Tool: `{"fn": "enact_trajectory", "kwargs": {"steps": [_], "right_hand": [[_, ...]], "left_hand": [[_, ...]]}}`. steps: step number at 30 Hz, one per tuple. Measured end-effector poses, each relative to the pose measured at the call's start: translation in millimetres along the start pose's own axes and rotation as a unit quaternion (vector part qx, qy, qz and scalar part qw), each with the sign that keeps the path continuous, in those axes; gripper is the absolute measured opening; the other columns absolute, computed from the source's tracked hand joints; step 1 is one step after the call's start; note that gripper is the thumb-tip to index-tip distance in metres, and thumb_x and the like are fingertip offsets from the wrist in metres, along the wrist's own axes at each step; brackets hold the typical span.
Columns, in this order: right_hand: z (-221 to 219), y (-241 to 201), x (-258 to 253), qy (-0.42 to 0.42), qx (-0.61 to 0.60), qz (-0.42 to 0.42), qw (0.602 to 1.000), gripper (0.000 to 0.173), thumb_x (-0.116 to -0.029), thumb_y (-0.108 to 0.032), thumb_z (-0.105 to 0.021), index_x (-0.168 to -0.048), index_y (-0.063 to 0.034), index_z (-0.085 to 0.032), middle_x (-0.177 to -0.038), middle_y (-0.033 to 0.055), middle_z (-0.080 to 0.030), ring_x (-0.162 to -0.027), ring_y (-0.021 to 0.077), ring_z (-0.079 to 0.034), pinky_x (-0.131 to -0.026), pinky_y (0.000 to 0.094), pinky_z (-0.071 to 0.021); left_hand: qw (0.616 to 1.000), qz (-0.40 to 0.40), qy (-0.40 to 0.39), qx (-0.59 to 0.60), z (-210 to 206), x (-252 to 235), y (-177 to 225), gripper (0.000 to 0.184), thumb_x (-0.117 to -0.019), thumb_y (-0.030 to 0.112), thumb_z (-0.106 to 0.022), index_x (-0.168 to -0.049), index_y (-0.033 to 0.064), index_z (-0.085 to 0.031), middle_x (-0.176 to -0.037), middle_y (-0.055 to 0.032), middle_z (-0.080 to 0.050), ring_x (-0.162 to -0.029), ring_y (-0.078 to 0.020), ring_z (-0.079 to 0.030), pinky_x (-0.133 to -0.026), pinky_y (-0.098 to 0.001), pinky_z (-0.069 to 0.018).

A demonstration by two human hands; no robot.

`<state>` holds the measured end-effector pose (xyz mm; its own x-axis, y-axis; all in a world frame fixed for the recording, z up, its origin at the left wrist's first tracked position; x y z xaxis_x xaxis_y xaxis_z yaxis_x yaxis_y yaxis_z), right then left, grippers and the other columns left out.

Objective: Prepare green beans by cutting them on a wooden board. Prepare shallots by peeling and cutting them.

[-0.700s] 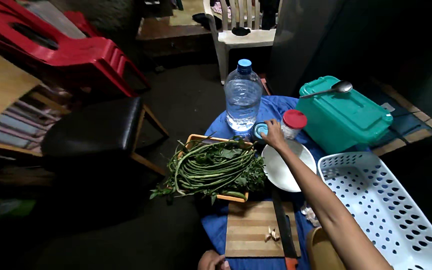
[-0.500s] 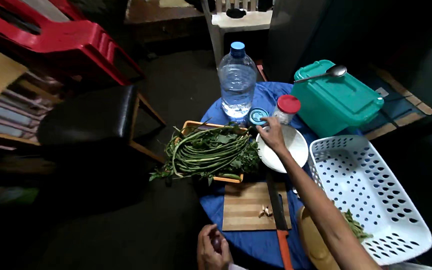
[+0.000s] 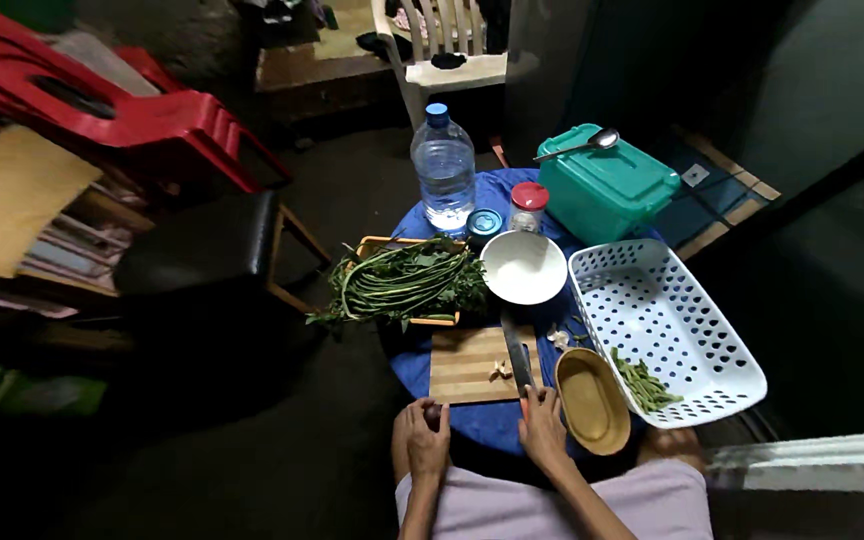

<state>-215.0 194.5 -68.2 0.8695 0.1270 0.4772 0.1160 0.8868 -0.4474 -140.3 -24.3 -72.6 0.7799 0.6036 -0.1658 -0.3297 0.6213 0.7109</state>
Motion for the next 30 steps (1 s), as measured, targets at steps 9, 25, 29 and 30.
{"fn": "enact_trajectory", "kwargs": {"steps": [9, 25, 29, 30], "right_hand": [[2.7, 23.2, 23.1, -0.035, -0.117, 0.002, 0.993, 0.104, -0.0833, -0.022, -0.080, -0.163, -0.0040, -0.016, -0.146, 0.0342, -0.044, -0.128, 0.0481, -0.053, -0.108, 0.0544, -0.0462], [-7.2, 66.3, 47.1, 0.060, -0.286, 0.025, 0.956, 0.055, -0.1006, -0.027, -0.063, -0.150, -0.0073, -0.051, -0.123, 0.0228, -0.067, -0.108, 0.0347, -0.067, -0.098, 0.0522, -0.0518], [-5.0, 70.3, 55.5, -0.003, -0.306, 0.044, 0.951, 0.054, -0.1034, -0.040, -0.058, -0.149, -0.0119, -0.054, -0.121, 0.0189, -0.070, -0.103, 0.0300, -0.070, -0.095, 0.0512, -0.0533], [-1.5, 69.0, 56.6, -0.012, -0.305, 0.054, 0.951, 0.052, -0.1040, -0.041, -0.057, -0.148, -0.0124, -0.055, -0.119, 0.0180, -0.071, -0.100, 0.0283, -0.070, -0.093, 0.0498, -0.0538]], "left_hand": [[0.984, -0.100, -0.145, 0.012, -51.7, -45.7, 38.8, 0.036, -0.0917, 0.013, -0.074, -0.124, -0.0024, -0.068, -0.125, -0.0283, -0.062, -0.104, -0.0381, -0.068, -0.092, -0.0494, -0.0571], [0.991, -0.110, -0.058, -0.046, -64.6, -55.2, 51.1, 0.044, -0.0919, 0.028, -0.074, -0.128, 0.0029, -0.069, -0.133, -0.0297, -0.059, -0.125, -0.0494, -0.055, -0.104, -0.0638, -0.0440], [0.981, -0.136, -0.135, -0.035, -83.7, -22.6, 57.7, 0.030, -0.0958, 0.023, -0.068, -0.116, 0.0014, -0.074, -0.124, -0.0242, -0.066, -0.118, -0.0429, -0.062, -0.099, -0.0594, -0.0492], [0.982, -0.113, -0.147, -0.029, -89.4, -18.6, 55.7, 0.031, -0.0959, 0.020, -0.068, -0.119, 0.0005, -0.073, -0.125, -0.0254, -0.065, -0.118, -0.0436, -0.061, -0.100, -0.0586, -0.0495]]}}
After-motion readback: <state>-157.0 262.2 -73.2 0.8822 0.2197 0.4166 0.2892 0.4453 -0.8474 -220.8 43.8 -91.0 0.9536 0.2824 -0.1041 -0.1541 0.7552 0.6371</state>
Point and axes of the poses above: each hand's wrist, its own x-axis away from the middle knuckle, its own z-axis out of the back of the hand, y = z × x, the point moved 4 cm from there along -x, towards the middle knuckle
